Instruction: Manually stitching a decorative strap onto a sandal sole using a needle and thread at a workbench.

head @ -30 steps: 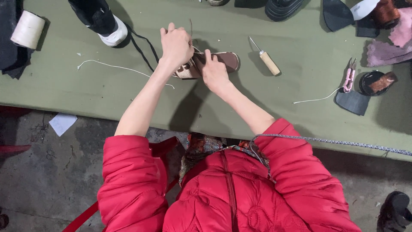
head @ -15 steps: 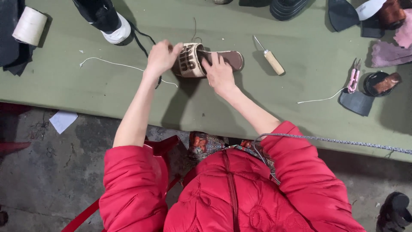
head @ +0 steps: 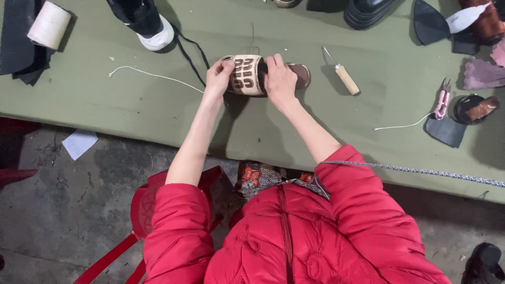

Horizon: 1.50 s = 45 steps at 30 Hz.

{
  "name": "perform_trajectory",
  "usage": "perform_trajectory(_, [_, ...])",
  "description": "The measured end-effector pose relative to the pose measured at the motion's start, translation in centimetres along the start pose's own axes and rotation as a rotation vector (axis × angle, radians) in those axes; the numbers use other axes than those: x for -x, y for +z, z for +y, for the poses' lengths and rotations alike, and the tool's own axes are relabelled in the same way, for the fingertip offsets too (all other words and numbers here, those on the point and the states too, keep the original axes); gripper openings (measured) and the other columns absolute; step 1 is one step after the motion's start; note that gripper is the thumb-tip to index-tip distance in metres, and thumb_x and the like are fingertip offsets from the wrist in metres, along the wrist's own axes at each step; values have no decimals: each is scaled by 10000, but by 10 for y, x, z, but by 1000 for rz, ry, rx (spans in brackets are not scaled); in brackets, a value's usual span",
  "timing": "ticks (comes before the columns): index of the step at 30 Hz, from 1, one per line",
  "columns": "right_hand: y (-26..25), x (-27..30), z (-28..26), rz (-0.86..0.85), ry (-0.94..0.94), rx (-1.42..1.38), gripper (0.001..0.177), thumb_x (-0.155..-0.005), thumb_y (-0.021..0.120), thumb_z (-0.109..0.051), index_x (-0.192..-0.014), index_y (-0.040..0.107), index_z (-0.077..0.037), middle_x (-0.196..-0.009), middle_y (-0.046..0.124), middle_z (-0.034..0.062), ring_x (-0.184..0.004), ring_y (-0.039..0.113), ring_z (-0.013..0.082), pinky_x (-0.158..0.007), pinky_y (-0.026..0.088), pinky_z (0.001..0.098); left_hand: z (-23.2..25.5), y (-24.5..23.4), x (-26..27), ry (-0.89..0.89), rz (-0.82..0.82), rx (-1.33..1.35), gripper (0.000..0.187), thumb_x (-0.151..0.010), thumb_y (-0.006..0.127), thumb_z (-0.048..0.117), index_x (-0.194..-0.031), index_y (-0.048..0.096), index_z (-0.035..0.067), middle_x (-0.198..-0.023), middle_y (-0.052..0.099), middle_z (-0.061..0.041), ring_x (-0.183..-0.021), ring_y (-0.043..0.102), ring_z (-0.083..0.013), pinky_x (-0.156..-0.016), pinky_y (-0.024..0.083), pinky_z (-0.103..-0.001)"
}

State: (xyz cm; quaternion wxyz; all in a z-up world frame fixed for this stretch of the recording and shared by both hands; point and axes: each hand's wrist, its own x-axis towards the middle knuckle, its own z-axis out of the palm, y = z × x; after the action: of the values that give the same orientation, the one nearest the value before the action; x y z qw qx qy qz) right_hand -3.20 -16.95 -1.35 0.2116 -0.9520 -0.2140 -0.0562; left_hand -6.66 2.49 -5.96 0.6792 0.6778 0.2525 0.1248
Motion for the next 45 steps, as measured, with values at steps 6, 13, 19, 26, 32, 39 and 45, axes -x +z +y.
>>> perform_trajectory(6, [3, 0, 17, 151, -72, -237, 25, -993, 632, -213, -1011, 644, -200, -888, 575, 16, -811, 737, 322, -683, 602, 483, 11, -1, 14, -20, -4, 90, 125, -913, 714, 198, -806, 665, 156, -760, 557, 67, -773, 521, -59, -707, 375, -212])
perform_trajectory(13, [-29, 7, 18, 241, -181, -477, 20, -976, 706, -182, -973, 686, -176, -888, 607, 17, -872, 726, 267, -713, 594, 369, 38, -4, 16, -254, -32, 255, 112, -888, 718, 275, -907, 711, 165, -844, 688, 9, -843, 639, -115, -804, 481, -281])
perform_trajectory(19, [-60, 28, -22, 117, -273, -472, 34, -1014, 626, -170, -1014, 653, -149, -890, 584, 64, -889, 696, 305, -754, 580, 411, 23, -16, -21, -517, -101, 622, 248, -802, 655, 250, -967, 722, 77, -890, 751, -113, -828, 744, -291, -773, 557, -421])
perform_trajectory(26, [-65, 19, -32, 70, -420, -204, 91, -1028, 575, -197, -1014, 597, -110, -924, 526, 74, -951, 643, 293, -842, 545, 377, 34, -16, -8, -646, -19, 892, 255, -772, 646, 115, -995, 667, -7, -884, 686, -152, -828, 673, -343, -792, 515, -488])
perform_trajectory(32, [-65, 7, -13, 4, -366, -240, 68, -1000, 625, -174, -991, 602, -111, -906, 528, 88, -899, 652, 321, -820, 544, 401, 60, -10, 8, -675, 2, 859, 208, -800, 628, 92, -977, 640, -17, -846, 674, -145, -797, 663, -340, -759, 502, -464])
perform_trajectory(39, [-68, 5, -14, -62, -233, -256, 80, -994, 570, -125, -934, 573, -72, -946, 558, 102, -852, 581, 329, -573, 446, 502, 63, -3, 9, -735, -38, 882, 194, -791, 534, 140, -846, 679, 23, -860, 701, -131, -787, 640, -314, -814, 543, -444])
perform_trajectory(45, [-49, 15, 19, -188, -181, -164, 88, -949, 614, -190, -988, 596, -113, -911, 562, 103, -890, 683, 366, -737, 558, 476, 50, 11, 36, -287, -153, 421, 281, -826, 656, 387, -954, 760, 159, -861, 702, -31, -842, 613, -184, -818, 417, -333])
